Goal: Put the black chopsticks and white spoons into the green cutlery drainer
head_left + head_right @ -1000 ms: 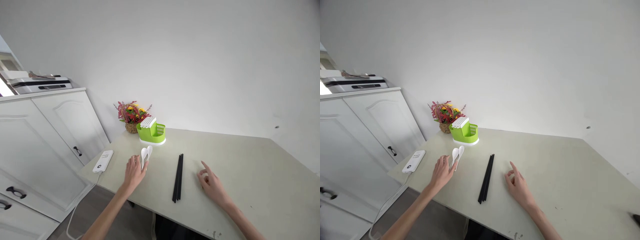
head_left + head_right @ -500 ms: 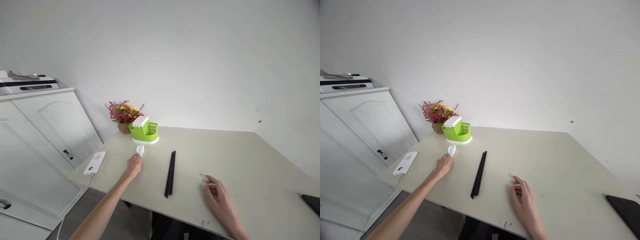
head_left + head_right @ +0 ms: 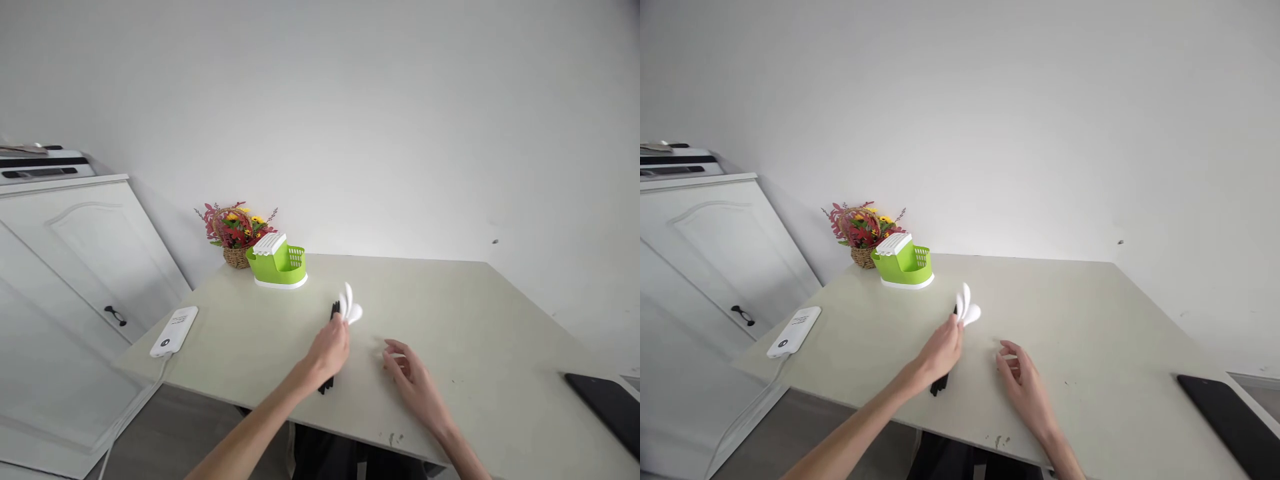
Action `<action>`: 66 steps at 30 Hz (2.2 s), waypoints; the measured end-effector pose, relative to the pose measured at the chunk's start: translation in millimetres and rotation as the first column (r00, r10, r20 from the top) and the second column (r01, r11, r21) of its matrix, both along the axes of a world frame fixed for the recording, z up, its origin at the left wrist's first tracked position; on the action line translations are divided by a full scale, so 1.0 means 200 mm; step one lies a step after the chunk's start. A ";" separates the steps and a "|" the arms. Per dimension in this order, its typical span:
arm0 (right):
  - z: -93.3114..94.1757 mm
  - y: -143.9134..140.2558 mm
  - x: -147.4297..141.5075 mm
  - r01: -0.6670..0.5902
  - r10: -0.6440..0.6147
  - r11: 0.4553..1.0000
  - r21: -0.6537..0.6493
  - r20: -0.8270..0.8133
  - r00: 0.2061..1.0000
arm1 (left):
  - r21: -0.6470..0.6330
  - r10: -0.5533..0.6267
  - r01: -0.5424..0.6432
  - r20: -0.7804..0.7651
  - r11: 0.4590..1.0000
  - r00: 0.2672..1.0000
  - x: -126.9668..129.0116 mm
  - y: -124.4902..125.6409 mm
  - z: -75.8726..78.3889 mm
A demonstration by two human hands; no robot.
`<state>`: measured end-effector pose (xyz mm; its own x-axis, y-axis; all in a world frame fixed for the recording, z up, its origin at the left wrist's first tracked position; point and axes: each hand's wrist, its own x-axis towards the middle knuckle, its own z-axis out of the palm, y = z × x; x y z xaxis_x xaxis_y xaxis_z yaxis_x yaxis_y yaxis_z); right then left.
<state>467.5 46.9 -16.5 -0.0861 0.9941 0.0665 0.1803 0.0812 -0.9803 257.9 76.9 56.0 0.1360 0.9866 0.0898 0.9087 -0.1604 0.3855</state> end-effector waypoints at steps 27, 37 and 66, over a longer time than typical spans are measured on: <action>0.05 0.39 -0.09 0.068 -0.062 0.992 -0.103 0.061 0.996 | -0.091 -0.097 0.106 0.098 0.990 0.990 0.28 -0.05 -0.18; -0.01 0.44 -0.08 0.140 -0.152 0.986 -0.086 -0.153 0.976 | -0.118 -0.039 0.061 0.179 0.991 0.983 0.24 0.02 -0.22; 0.11 0.43 -0.03 -0.034 -0.100 0.938 -0.346 -0.363 0.926 | -0.347 0.090 0.180 0.636 0.921 0.766 0.21 0.02 -0.22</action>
